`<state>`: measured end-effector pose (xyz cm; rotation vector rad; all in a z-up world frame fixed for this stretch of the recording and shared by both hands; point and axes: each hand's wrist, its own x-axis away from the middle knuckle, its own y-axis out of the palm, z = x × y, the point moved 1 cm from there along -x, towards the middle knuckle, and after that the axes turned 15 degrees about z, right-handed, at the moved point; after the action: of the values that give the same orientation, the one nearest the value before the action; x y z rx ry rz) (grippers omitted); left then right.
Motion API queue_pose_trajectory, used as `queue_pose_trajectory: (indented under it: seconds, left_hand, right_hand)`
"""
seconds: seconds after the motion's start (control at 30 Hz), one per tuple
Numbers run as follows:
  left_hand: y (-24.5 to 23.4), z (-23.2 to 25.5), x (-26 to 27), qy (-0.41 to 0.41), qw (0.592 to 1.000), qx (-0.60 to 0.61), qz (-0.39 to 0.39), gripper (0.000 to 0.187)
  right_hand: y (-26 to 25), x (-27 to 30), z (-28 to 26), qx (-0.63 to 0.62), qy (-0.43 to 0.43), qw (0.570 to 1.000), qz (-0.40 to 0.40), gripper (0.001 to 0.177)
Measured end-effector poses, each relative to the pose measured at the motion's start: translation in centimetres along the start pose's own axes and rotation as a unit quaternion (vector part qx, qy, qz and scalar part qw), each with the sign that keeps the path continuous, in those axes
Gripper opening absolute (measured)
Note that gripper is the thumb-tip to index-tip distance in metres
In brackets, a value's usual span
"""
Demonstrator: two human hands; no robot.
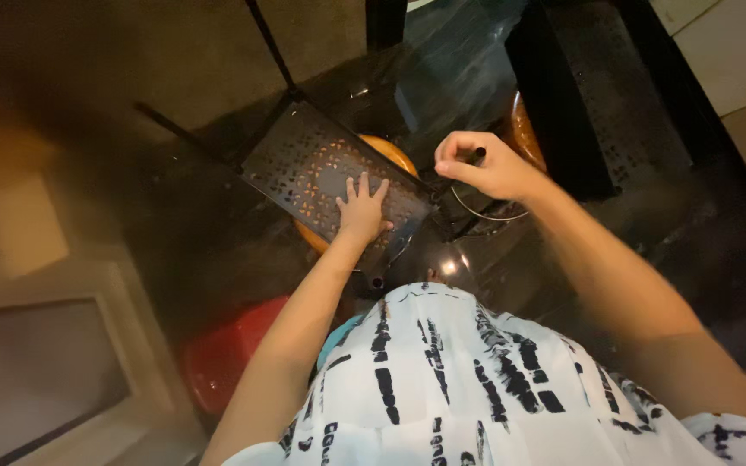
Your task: The person assembles a perforated metal tray by inserting and tightening black rods into the tray's corner holes. They handle the tray and rods by hand, adjusting the tray's position and securing the rods to form a frame.
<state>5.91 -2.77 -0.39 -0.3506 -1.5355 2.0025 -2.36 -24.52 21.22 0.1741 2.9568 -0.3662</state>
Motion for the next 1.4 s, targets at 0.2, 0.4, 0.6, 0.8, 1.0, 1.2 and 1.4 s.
queue_pose_trajectory:
  seconds: [0.2, 0.4, 0.6, 0.8, 1.0, 1.2, 1.4]
  left_hand:
    - [-0.1, 0.1, 0.1, 0.001, 1.0, 0.003, 0.009, 0.106]
    - [0.1, -0.2, 0.3, 0.01, 0.999, 0.013, 0.03, 0.104]
    - [-0.5, 0.1, 0.4, 0.007, 1.0, 0.01, 0.016, 0.104]
    - [-1.0, 0.4, 0.2, -0.011, 1.0, -0.002, -0.026, 0.104]
    - [-1.3, 0.5, 0.1, -0.008, 1.0, 0.004, -0.022, 0.104]
    - [-1.3, 0.4, 0.5, -0.006, 1.0, 0.006, -0.007, 0.104]
    - [-1.2, 0.4, 0.2, -0.01, 1.0, -0.002, -0.019, 0.106]
  right_hand:
    - [-0.8, -2.3, 0.0, 0.066, 0.128, 0.971, -0.191, 0.049]
    - [0.0, -1.0, 2.9, -0.041, 0.157, 0.984, -0.08, 0.063]
    - [2.8, 0.5, 4.8, -0.101, 0.108, 0.976, 0.156, 0.065]
    - [6.3, 0.8, 5.4, -0.05, 0.106, 0.897, 0.427, 0.066]
    - [5.5, 0.8, 4.8, -0.027, 0.14, 0.913, 0.382, 0.057]
    - [1.0, 1.1, 1.5, -0.007, -0.031, 0.995, 0.092, 0.037]
    - [1.1, 0.1, 2.4, -0.026, 0.127, 0.991, 0.043, 0.056]
